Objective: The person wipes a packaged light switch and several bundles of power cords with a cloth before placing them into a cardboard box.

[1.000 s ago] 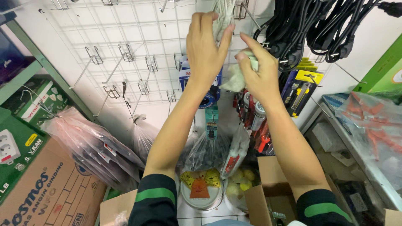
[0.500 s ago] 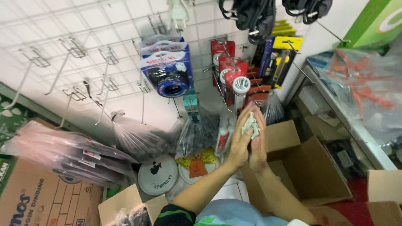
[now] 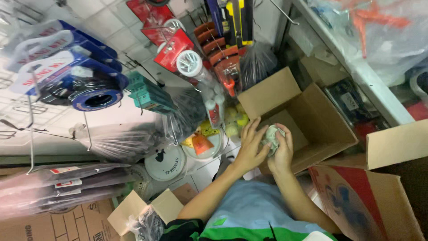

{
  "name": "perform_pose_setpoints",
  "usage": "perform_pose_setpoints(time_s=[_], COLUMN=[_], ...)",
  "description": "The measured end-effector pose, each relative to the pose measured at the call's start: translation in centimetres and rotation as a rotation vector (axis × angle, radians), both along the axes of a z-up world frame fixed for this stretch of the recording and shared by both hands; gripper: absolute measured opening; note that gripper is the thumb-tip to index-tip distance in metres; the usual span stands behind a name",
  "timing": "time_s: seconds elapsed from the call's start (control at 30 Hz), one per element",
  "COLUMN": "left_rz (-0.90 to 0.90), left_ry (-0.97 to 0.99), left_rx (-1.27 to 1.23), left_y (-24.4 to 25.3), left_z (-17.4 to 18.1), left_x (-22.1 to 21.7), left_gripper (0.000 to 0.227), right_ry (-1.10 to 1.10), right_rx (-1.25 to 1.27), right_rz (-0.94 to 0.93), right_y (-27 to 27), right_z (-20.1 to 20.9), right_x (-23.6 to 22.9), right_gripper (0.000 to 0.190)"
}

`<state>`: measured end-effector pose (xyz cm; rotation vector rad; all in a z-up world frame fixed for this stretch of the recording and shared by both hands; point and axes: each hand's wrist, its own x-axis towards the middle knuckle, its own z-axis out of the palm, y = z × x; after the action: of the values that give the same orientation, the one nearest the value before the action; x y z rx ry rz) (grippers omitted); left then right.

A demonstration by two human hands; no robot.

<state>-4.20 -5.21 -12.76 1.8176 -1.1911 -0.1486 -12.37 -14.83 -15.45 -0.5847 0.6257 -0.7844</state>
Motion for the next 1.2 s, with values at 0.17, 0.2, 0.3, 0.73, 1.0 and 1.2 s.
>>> perform_pose_setpoints(time_s=[0.17, 0.2, 0.3, 0.73, 1.0, 1.2], left_rz=[-0.102, -0.128, -0.207, -0.399, -0.544, -0.534], left_ry=[0.020, 0.016, -0.008, -0.140, -0.247, -0.516], left_rx=[0.086, 0.099, 0.152, 0.414, 0.380, 0.397], left_y=[0.4, 0.3, 0.0, -1.6, -8.6, -11.7], left_z=[-3.6, -4.3, -6.2, -11.6, -17.6, -19.5], left_x=[1.0, 1.4, 2.0, 6.4, 8.4, 10.2], left_gripper=[0.053, 0.053, 0.052, 0.049, 0.034, 0.035], right_ry=[0.102, 0.122, 0.224, 0.590, 0.857, 1.213], right_rx=[0.015, 0.015, 0.048, 0.113, -0.045, 0.017], right_rz=[-0.042, -0.037, 0.006, -0.365, -0.620, 0.040], right_y=[0.3, 0.3, 0.5, -0.8, -6.8, -9.1], right_z=[-4.3, -5.1, -7.9, -20.3, -34.5, -41.1], right_x=[-1.1, -1.2, -1.6, -2.7, 3.9, 6.1], right_gripper=[0.023, 0.021, 0.018, 0.022, 0.011, 0.012])
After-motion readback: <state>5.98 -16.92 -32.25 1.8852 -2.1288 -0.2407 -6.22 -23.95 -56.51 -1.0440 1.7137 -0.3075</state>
